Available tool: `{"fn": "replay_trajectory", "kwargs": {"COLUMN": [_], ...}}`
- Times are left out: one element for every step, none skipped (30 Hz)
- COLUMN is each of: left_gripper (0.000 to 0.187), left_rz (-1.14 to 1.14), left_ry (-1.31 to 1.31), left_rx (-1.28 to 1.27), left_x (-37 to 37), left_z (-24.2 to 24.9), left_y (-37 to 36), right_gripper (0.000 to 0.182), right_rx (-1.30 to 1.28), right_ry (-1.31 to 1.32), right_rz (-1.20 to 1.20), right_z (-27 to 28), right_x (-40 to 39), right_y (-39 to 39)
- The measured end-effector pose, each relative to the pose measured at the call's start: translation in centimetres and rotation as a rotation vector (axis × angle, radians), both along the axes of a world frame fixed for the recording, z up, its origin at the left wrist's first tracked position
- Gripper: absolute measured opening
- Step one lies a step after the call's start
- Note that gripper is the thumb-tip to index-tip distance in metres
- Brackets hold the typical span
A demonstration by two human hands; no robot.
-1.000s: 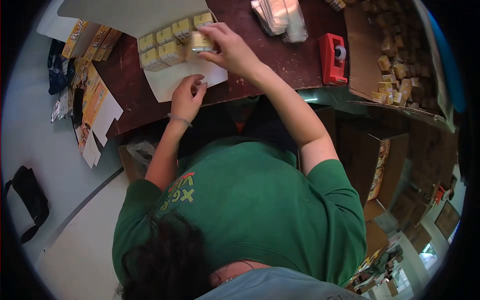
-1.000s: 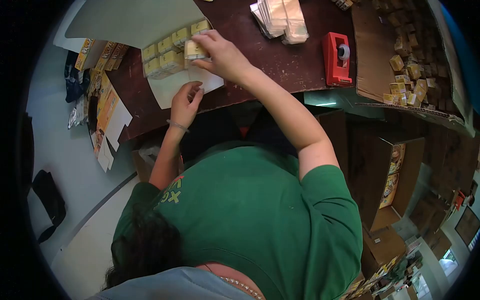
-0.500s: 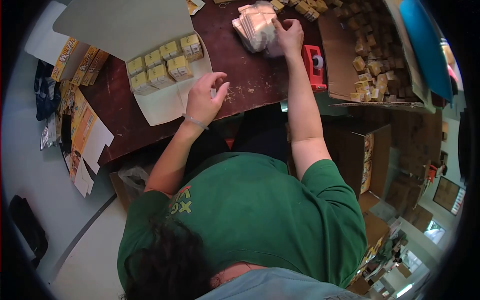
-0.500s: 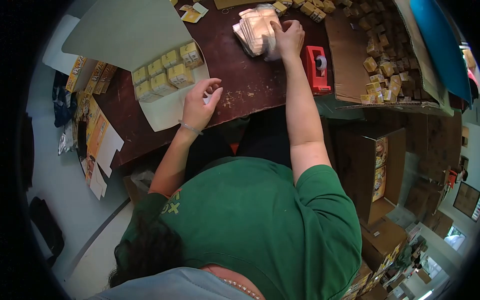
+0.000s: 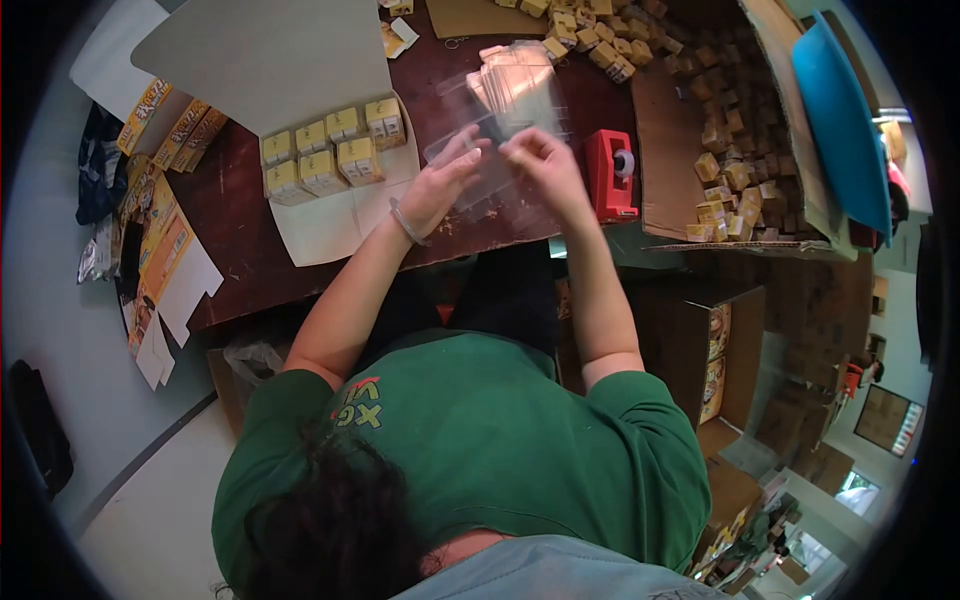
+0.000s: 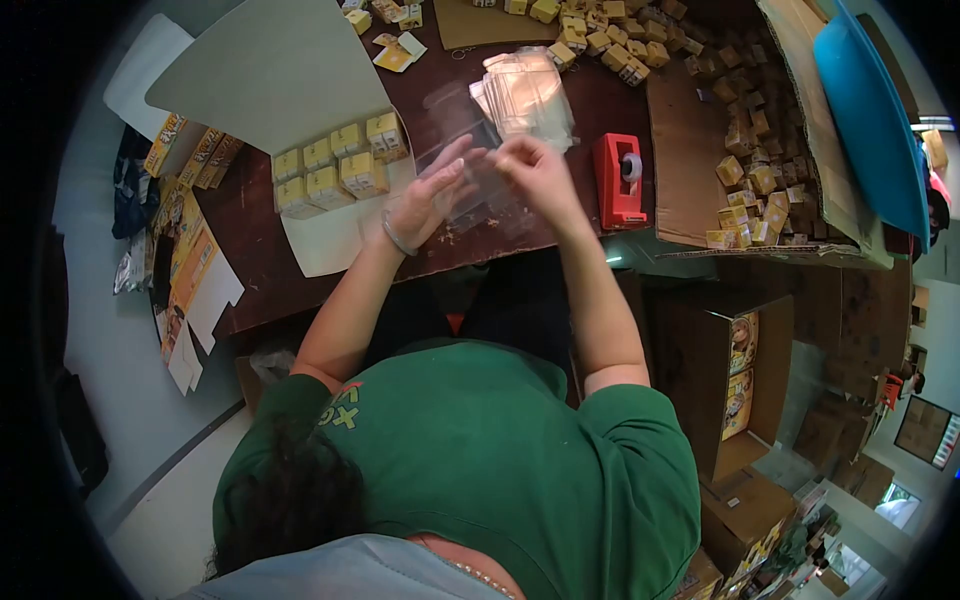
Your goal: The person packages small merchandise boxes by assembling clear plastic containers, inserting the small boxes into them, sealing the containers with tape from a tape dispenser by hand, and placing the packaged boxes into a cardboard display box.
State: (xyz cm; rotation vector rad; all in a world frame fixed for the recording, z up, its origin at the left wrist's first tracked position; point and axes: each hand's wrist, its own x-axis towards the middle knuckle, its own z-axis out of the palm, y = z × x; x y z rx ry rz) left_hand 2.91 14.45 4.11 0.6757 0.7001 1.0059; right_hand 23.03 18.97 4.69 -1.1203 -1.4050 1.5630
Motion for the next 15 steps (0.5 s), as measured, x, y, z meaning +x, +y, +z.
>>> {"fn": "replay_trajectory", "kwargs": {"left_gripper": [0.065, 0.066, 0.073, 0.075, 0.078, 0.082, 0.085, 0.083, 0.082, 0.080, 0.077, 0.067, 0.065, 0.063, 0.061], "left_rz": [-0.086, -0.174, -0.175, -0.268, -0.358, -0.386, -0.415, -0.414, -0.412, -0.411, -0.388, -0.500, -0.468, -0.439, -0.411], "left_ry": [-0.140, -0.280, -0.315, -0.201, -0.084, -0.046, -0.008, -0.089, -0.171, -0.250, -0.367, -0.432, -0.407, -0.382, -0.356], "left_rx": [0.026, 0.056, -0.014, 0.005, 0.022, -0.002, -0.025, -0.071, -0.119, -0.168, -0.219, -0.126, -0.127, -0.129, -0.132], "left_x": [-0.6, -0.8, -0.7, -0.8, -0.9, -1.1, -1.3, -1.1, -0.9, -0.6, -0.1, -0.3, -0.2, -0.1, -0.1], "left_z": [-0.4, -0.8, -0.5, -0.1, 0.3, -0.1, -0.3, -0.4, 0.0, 1.1, 2.4, -1.4, -2.4, -3.0, -3.2], "left_y": [0.3, 0.7, 0.2, -0.3, -0.7, -1.0, -1.2, -1.7, -2.2, -2.7, -3.5, -3.3, -3.5, -3.9, -4.1], "right_gripper": [0.019, 0.030, 0.033, 0.038, 0.043, 0.042, 0.041, 0.033, 0.030, 0.026, 0.017, 0.014, 0.011, 0.013, 0.017], "right_rx": [-0.099, 0.320, 0.728, 0.904, 1.092, 1.031, 0.969, 0.867, 0.793, 0.717, 0.277, -0.021, -0.323, -0.226, 0.238], "right_ry": [0.101, -0.226, -0.514, -0.658, -0.788, -0.737, -0.685, -0.651, -0.609, -0.566, -0.268, -0.022, 0.225, 0.179, -0.079], "right_rz": [-0.012, -0.175, -0.292, -0.223, -0.173, -0.066, 0.034, 0.079, 0.140, 0.204, 0.263, 0.329, 0.386, 0.272, 0.103], "right_z": [-1.2, -0.2, 1.0, 1.8, 2.5, 2.4, 2.4, 2.7, 2.9, 2.8, 2.6, 2.4, 2.4, 2.5, 2.3], "right_x": [-1.1, -2.3, -2.3, -1.9, -1.5, -1.0, -0.8, -0.4, -0.1, 0.3, 0.8, 1.3, 1.7, 1.2, 0.4], "right_y": [-2.1, -3.7, -3.5, -3.5, -3.5, -3.4, -3.4, -3.6, -3.7, -3.9, -4.3, -4.4, -4.6, -5.1, -5.6]}}
